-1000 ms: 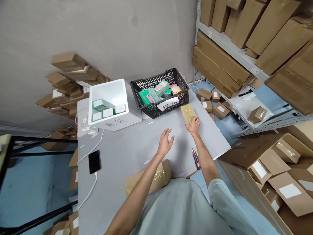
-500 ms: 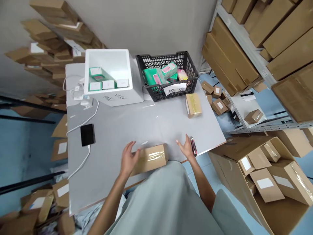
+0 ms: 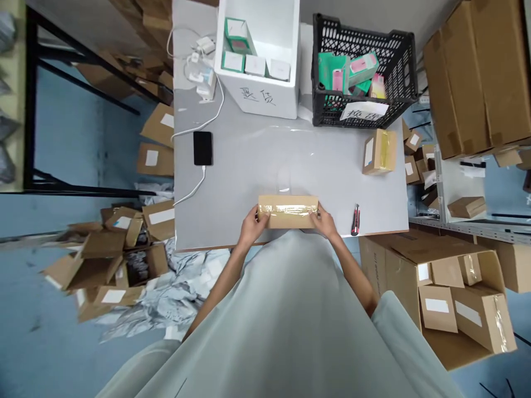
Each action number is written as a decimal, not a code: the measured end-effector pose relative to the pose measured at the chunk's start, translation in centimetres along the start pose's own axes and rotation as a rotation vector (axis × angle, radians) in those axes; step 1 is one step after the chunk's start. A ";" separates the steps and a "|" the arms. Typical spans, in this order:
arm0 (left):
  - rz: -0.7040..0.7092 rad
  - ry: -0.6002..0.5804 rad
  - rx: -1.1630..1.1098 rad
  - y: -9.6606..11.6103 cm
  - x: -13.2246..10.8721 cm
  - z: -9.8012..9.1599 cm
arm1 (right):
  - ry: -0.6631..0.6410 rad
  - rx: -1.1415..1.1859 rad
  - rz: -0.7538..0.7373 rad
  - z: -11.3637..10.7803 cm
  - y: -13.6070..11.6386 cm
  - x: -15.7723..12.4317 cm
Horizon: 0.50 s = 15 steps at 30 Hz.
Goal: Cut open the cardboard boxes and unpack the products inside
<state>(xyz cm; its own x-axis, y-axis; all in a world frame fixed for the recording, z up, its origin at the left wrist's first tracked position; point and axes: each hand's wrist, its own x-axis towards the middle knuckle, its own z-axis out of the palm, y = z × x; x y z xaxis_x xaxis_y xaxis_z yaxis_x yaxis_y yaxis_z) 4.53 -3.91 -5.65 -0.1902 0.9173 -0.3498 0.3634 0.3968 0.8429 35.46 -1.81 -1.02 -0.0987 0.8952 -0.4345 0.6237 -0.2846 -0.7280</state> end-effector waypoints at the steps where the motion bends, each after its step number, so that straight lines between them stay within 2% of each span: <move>1: 0.016 0.006 -0.008 -0.2 0.1 -0.1 | 0.004 0.026 -0.004 0.1 -0.3 0.1; 5: 0.070 0.031 -0.063 -1.3 1.1 -0.3 | 0.029 0.057 -0.030 0.1 -0.7 0.9; 7: 0.093 0.042 -0.104 -1.8 1.8 0.0 | 0.120 -0.013 0.014 -0.8 0.2 1.3; 9: 0.110 0.046 -0.143 -2.3 2.4 0.3 | 0.284 -0.176 0.157 -2.5 1.9 1.3; 11: 0.123 0.048 -0.161 -2.7 2.8 0.7 | 0.426 -0.374 0.408 -4.3 4.1 0.8; 13: 0.140 0.054 -0.164 -3.0 2.9 0.9 | 0.461 -0.481 0.638 -5.7 6.1 0.1; 15: 0.157 0.062 -0.167 -3.3 2.8 1.1 | 0.438 -0.506 0.753 -6.4 7.5 -0.6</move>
<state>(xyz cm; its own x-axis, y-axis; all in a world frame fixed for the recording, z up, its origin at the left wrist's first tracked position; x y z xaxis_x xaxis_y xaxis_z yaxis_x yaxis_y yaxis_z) 3.80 -2.57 -9.87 -0.2008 0.9615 -0.1878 0.2380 0.2338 0.9427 45.09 -2.26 -2.83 0.6870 0.6184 -0.3816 0.6723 -0.7402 0.0110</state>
